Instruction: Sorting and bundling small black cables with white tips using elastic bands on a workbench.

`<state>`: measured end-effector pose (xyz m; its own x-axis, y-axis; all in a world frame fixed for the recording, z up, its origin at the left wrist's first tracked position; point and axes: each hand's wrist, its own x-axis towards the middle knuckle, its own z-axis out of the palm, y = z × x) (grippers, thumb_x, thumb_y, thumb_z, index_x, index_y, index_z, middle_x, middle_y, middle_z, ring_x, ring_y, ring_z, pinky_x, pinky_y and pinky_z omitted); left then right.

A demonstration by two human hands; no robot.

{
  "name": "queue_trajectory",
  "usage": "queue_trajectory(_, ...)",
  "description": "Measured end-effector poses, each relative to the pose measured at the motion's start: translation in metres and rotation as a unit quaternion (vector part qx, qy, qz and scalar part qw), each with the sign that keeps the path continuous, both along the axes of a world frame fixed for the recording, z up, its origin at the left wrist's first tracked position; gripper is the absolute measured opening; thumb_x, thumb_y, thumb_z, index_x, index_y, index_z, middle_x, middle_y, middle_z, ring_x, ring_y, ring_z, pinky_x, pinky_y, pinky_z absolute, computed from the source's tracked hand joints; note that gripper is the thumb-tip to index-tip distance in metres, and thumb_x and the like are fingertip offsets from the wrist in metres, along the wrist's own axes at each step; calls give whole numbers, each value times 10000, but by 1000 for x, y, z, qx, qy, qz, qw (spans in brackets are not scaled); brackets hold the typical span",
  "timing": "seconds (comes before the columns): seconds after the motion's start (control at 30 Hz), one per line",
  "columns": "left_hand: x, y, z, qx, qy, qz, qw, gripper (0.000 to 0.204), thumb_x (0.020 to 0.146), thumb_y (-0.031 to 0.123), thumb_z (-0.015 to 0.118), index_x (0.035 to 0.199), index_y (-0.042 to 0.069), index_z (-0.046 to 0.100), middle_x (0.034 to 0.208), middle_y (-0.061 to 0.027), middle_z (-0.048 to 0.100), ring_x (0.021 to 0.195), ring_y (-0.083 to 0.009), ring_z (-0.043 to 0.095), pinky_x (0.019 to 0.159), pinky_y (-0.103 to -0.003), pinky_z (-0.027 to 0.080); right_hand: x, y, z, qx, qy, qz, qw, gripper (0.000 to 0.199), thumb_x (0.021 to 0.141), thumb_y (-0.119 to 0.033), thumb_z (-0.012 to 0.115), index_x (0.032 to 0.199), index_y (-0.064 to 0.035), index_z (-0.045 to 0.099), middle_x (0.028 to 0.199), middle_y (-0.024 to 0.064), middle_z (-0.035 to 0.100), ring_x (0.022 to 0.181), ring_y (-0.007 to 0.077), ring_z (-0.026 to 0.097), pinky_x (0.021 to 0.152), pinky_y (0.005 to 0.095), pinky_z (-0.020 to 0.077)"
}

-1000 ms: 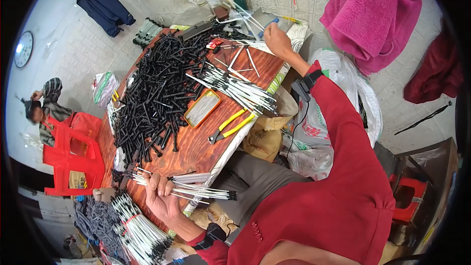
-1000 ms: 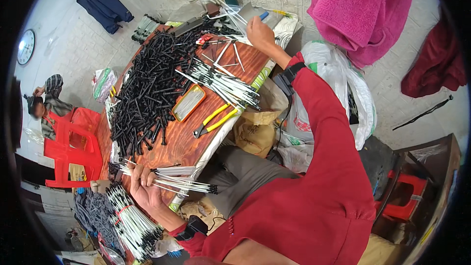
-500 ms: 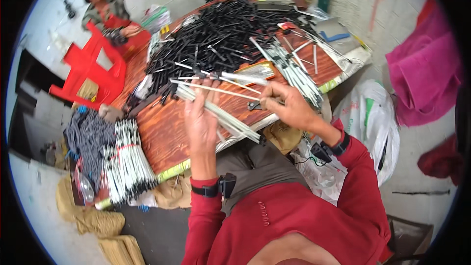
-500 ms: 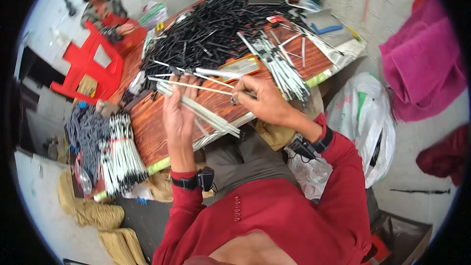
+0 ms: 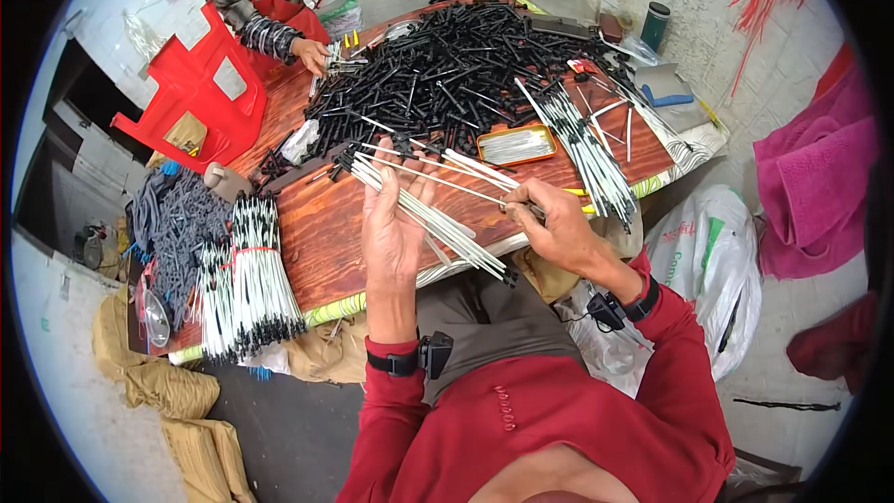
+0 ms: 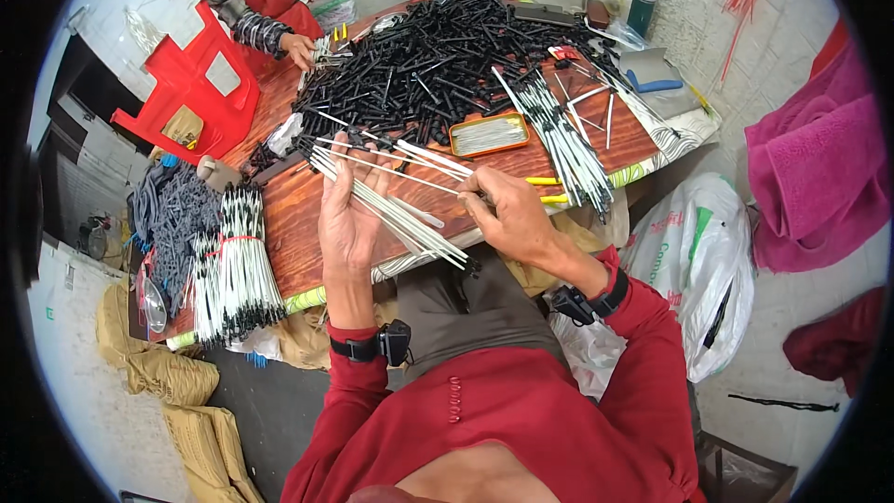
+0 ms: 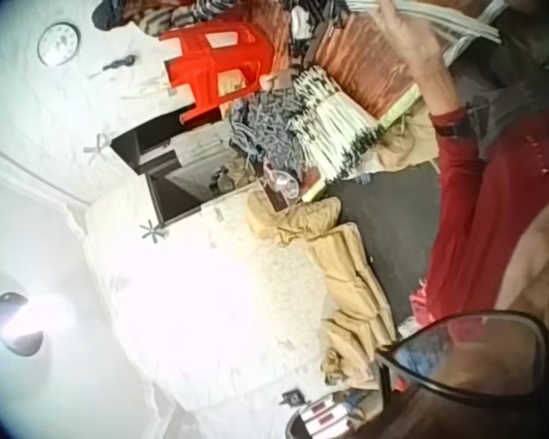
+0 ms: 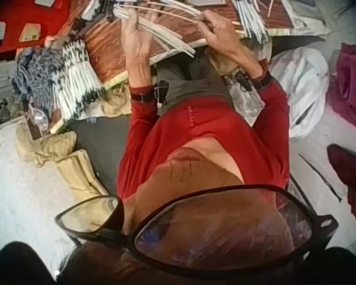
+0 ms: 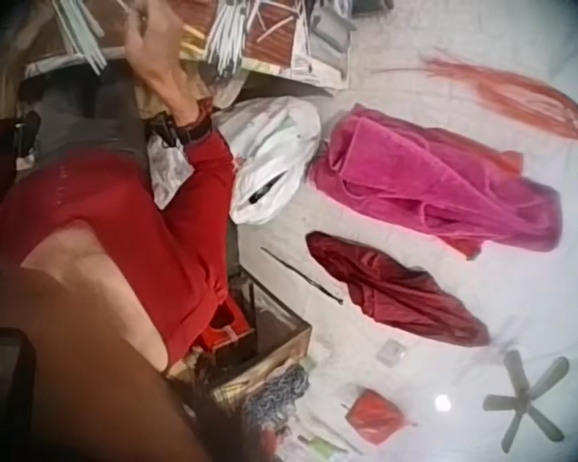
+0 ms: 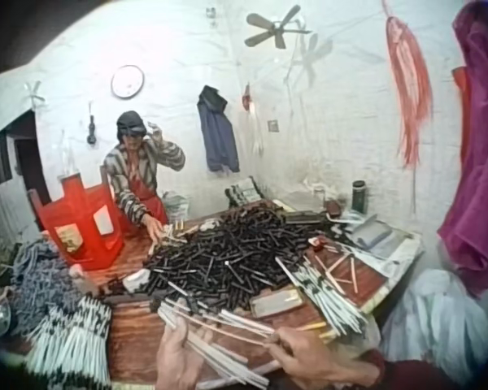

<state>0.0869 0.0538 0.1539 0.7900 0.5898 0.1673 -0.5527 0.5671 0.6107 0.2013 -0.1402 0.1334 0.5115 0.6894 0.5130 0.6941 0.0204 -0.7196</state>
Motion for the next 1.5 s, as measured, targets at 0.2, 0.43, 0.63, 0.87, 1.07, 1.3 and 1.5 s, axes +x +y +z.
queue_trajectory(0.2, -4, 4, 0, 9, -19, -63, 998, 431, 1026, 185, 497, 1443, 125, 410, 1220, -99, 577, 1177, -295, 563, 1070, -484, 448, -9, -2, -4, -9, 121, 40, 992, 61, 917, -34, 600, 898, 13, 568, 763, 98, 634, 688, 159, 624, 616, 297, 475)
queue_trajectory(0.43, -4, -2, 9, 72, 53, -54, 995, 475, 1010, 195, 533, 1452, 103, 386, 1176, -104, 561, 1065, -251, 588, 933, -412, 480, -13, -7, -20, -34, 133, 55, 989, 96, 951, -92, 544, 948, 0, 516, 756, 105, 631, 680, 208, 630, 627, 345, 492)
queue_trajectory(0.63, -8, -9, 21, 42, 148, -16, 988, 339, 1001, 145, 542, 1314, 35, 471, 887, -26, 513, 783, -159, 509, 817, -336, 444, -10, -13, -10, -90, 132, 98, 982, 149, 974, -160, 515, 958, -14, 541, 752, 123, 617, 685, 251, 627, 656, 382, 504)
queue_trajectory(0.87, -17, 47, -7, -105, -87, -185, 973, 200, 1051, 103, 409, 1180, 7, 529, 781, -11, 441, 640, -110, 379, 596, -274, 362, 129, -59, -11, -90, -9, -111, 990, 168, 921, -271, 584, 919, -113, 641, 855, 91, 665, 776, 292, 654, 657, 397, 498)
queue_trajectory(1.07, -23, 27, 2, -154, -51, -177, 971, 218, 1050, 93, 393, 1194, -5, 526, 796, -12, 439, 649, -111, 398, 586, -273, 365, 310, -168, -97, -329, -204, -484, 785, 127, 757, -95, 603, 871, -79, 656, 921, 162, 647, 870, 372, 641, 716, 488, 519)
queue_trajectory(1.3, -20, 26, 7, -133, -10, -158, 978, 221, 1024, 57, 433, 1203, -24, 535, 798, -11, 432, 649, -106, 394, 594, -260, 368, 327, -177, -107, -303, -207, -450, 814, 137, 768, -111, 600, 886, -90, 668, 951, 156, 676, 880, 349, 660, 722, 470, 526)
queue_trajectory(1.5, -16, 27, 3, -134, -33, -188, 972, 228, 1044, 68, 389, 1219, -7, 514, 795, -8, 424, 651, -118, 382, 621, -276, 360, 321, -186, -90, -214, -75, -465, 856, 148, 797, -155, 605, 915, -76, 647, 933, 140, 688, 823, 321, 669, 693, 432, 515)
